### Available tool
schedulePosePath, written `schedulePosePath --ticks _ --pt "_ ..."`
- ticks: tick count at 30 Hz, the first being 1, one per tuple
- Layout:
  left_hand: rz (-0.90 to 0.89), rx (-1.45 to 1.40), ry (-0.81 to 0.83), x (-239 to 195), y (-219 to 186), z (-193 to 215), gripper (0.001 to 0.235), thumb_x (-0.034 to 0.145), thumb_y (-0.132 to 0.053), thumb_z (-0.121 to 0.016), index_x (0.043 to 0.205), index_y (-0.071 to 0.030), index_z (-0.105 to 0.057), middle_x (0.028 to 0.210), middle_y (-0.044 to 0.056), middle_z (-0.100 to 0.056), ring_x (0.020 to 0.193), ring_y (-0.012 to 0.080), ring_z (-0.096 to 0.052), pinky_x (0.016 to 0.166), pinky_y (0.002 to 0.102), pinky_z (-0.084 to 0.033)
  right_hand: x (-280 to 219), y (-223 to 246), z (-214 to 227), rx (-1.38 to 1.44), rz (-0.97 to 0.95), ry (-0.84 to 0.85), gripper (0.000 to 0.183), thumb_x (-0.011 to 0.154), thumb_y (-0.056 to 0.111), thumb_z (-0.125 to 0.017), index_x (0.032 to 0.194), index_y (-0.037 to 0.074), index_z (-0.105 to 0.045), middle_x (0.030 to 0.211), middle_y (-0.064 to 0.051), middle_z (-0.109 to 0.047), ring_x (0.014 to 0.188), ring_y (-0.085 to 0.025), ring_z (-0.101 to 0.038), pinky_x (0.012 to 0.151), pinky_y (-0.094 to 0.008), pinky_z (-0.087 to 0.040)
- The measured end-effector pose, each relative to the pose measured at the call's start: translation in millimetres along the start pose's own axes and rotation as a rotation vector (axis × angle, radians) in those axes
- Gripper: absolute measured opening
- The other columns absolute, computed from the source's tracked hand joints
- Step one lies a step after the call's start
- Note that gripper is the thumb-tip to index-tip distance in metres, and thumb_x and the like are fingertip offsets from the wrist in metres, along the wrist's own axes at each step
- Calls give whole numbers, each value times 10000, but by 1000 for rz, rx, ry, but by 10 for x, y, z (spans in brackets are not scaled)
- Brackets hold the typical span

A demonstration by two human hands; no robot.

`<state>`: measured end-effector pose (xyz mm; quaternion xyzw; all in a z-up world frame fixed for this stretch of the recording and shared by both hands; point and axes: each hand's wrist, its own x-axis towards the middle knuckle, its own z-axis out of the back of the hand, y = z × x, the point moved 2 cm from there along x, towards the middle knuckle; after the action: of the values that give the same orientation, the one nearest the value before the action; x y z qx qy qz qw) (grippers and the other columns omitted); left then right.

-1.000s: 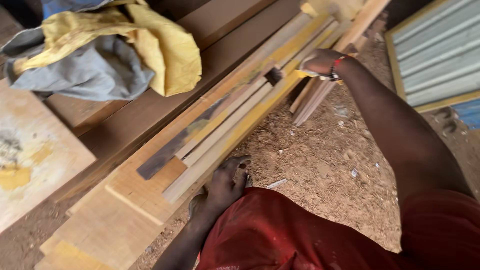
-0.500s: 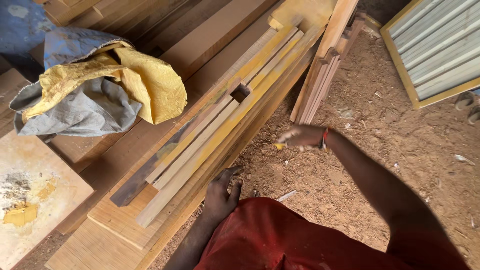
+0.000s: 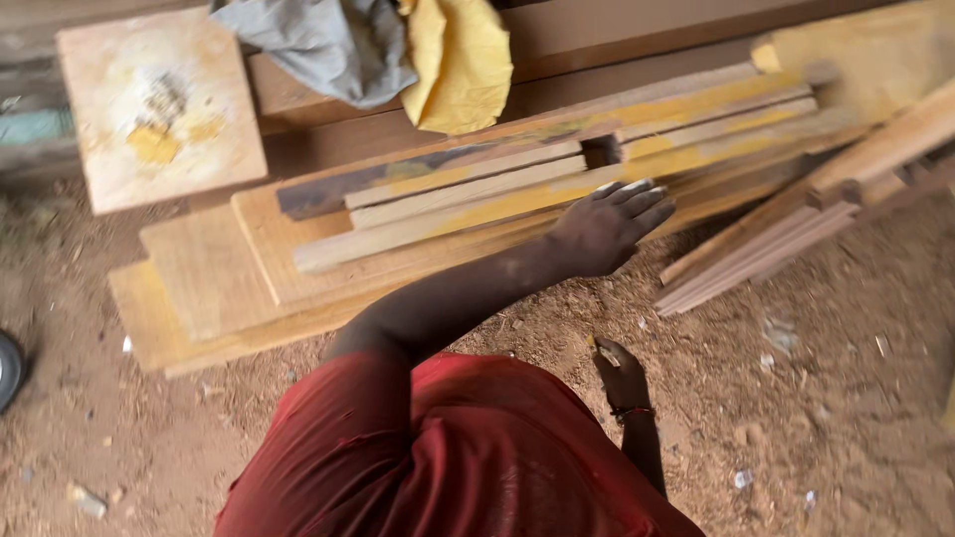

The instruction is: The person sands the surface of wooden planks using a sanding block. They hold the planks with one hand and rub the sanding block back and forth along the length of the wood, occasionally flipping the planks to sand different sides.

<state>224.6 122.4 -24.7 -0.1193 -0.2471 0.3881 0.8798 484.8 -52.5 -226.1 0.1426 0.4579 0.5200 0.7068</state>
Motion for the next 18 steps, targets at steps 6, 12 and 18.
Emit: schedulePosePath --ticks 6,12,18 --pt "142 148 22 -290 158 3 739 937 -239 -630 1583 -82 -308 1619 80 -411 1532 246 -318 1275 442 -229 256 762 393 -198 431 9 442 1005 268 -653 1401 75 -631 1351 -121 -655 995 -119 -655 825 -336 -546" --pt "360 160 30 -1463 121 706 698 942 -147 -581 1591 -191 -327 1612 10 -423 1542 230 -274 1263 454 -196 215 1631 446 -21 307 200 576 959 204 -651 1520 97 -577 929 -146 -708 694 -119 -549 619 -294 -452" --pt "583 202 -272 -2874 58 1319 473 926 -43 -575 1391 -127 -607 1414 89 -639 1355 250 -568 1172 446 -408 -96 2561 201 268 549 475 572 999 258 -647 1505 20 -526 1031 -110 -734 734 -89 -610 679 -242 -528"
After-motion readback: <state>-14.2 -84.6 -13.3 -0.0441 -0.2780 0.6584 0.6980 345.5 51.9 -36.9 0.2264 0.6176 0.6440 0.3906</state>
